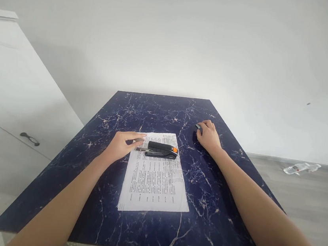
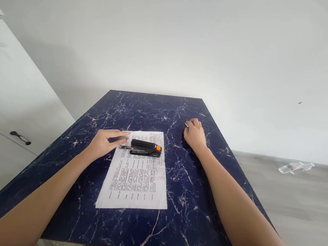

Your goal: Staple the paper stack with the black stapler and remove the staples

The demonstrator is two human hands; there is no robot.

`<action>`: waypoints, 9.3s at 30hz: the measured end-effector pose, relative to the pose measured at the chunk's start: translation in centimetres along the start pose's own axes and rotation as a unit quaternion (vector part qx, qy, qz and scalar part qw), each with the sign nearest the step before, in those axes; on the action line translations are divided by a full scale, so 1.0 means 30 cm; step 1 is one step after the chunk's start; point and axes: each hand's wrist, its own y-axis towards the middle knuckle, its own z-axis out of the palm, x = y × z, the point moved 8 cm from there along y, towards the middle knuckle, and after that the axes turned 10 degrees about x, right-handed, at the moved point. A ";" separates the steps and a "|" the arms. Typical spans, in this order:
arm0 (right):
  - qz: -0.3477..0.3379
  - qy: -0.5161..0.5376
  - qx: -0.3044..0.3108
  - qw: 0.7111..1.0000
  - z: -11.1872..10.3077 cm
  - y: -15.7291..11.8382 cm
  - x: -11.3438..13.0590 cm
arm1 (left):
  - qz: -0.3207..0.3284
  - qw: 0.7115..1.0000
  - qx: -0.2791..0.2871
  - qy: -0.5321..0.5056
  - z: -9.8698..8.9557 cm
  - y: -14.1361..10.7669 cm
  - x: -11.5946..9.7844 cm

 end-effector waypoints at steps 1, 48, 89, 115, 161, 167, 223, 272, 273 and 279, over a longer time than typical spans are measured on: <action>-0.013 0.009 -0.006 1.000 -0.014 -0.009 0.033 | -0.012 1.000 0.023 -0.004 0.017 0.001 0.001; -0.235 0.231 0.107 0.938 0.003 -0.245 0.590 | -0.015 0.985 0.165 0.056 0.079 -0.006 0.020; -0.232 0.226 0.112 0.939 0.011 -0.243 0.579 | 0.001 1.000 0.029 0.000 0.013 0.005 0.006; -0.232 0.220 0.122 0.940 0.006 -0.242 0.585 | 0.016 0.999 0.006 0.045 -0.004 0.017 0.004; -0.226 0.390 0.057 0.891 -0.047 -0.229 0.528 | 0.028 0.963 0.178 -0.202 0.024 -0.015 -0.021; -0.241 0.409 0.062 0.878 -0.060 -0.231 0.536 | 0.028 0.958 0.185 -0.217 0.059 -0.009 -0.026; -0.115 0.235 0.305 0.916 -0.168 -0.354 0.445 | -0.031 0.990 -0.029 0.137 0.112 0.067 0.013; -0.206 0.173 0.440 0.857 -0.152 -0.352 0.447 | -0.032 0.992 -0.003 0.124 0.131 0.082 0.033; -0.225 0.173 0.450 0.847 -0.161 -0.350 0.430 | -0.030 0.991 0.002 0.129 0.134 0.085 0.034; -0.231 0.167 0.459 0.842 -0.186 -0.309 0.281 | -0.044 0.985 0.033 0.163 0.156 0.097 0.052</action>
